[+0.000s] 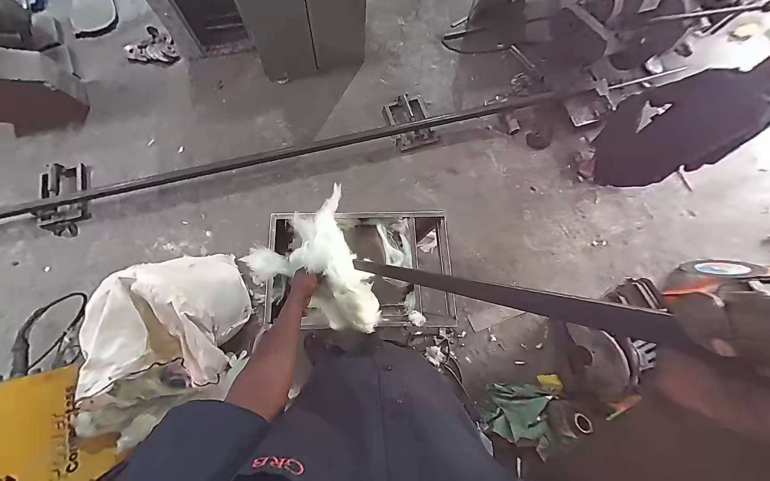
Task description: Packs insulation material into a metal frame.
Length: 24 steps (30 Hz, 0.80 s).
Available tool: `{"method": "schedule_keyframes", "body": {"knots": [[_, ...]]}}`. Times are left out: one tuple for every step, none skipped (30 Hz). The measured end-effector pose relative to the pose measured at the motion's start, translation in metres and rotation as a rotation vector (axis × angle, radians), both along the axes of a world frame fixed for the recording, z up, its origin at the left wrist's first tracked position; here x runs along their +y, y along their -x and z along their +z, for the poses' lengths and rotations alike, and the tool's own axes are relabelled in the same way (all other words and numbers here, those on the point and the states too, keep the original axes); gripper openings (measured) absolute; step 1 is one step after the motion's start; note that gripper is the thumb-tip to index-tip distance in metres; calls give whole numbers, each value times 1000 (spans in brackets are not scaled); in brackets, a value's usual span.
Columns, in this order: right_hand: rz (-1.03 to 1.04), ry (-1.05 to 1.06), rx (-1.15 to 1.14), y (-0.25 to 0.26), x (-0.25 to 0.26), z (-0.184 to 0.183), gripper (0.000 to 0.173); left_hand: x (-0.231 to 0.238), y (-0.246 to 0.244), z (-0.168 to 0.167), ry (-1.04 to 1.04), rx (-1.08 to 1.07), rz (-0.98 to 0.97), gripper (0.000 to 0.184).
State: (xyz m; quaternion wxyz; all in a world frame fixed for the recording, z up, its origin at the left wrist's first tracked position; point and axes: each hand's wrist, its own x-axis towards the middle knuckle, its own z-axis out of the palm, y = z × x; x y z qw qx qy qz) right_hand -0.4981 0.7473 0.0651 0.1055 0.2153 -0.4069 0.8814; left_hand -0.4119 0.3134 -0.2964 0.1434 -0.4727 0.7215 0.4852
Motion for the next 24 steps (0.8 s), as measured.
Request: {"method": "schedule_keyframes", "body": {"knots": [[25,2,-16,7,-12,-6,58,2,-1,-2,-3,-35,21,56],[59,11,-33,14,-29,-15,61,3,-1,-6,39,-67,8,54],[102,2,-52,20,-48,-27,60,3,-1,-11,79,-106,-24,53],[136,-37,-81,22,-68,-42,58,3,-3,-15,121,-146,-77,53],[160,-79,-108,24,-88,-57,54,2,-4,-17,169,-183,-137,53],[186,-102,-117,26,-103,-73,51,-1,-7,-21,215,-219,-185,54],[194,-109,-125,28,-114,-85,49,-5,-10,-25,245,-250,-200,53],[188,-116,-132,29,-120,-91,48,-9,-13,-28,266,-266,-185,51],[175,-131,-138,32,-121,-91,46,-13,-16,-30,283,-271,-160,48],[165,-147,-141,35,-117,-88,45,-16,-18,-30,294,-274,-143,46],[154,-162,-145,37,-110,-85,45,-17,-20,-30,309,-285,-141,43],[148,-182,-141,42,-101,-81,45,-19,-19,-27,328,-287,-131,42],[145,-217,-131,48,-92,-79,43,-23,-18,-23,346,-277,-97,42],[148,-262,-117,53,-81,-77,42,-27,-19,-18,358,-272,-50,43],[167,-299,-96,58,-71,-74,42,-34,-22,-12,368,-275,-7,45],[178,-314,-84,64,-63,-69,45,-43,-25,-8,373,-268,24,46],[166,-313,-91,68,-55,-66,48,-53,-29,-5,370,-256,37,45],[156,-295,-104,71,-47,-63,49,-61,-36,-7,357,-226,42,42],[148,-257,-115,74,-41,-60,51,-67,-40,-10,319,-172,52,42],[144,-211,-123,75,-36,-56,52,-68,-43,-11,272,-96,79,43],[142,-173,-119,76,-31,-51,53,-66,-44,-10,205,0,121,50],[147,-150,-110,76,-26,-45,56,-59,-42,-5,133,76,149,61],[152,-133,-92,74,-19,-39,58,-47,-39,4,94,124,149,68],[163,-120,-74,72,-11,-32,59,-36,-31,9,111,167,126,70]]}}
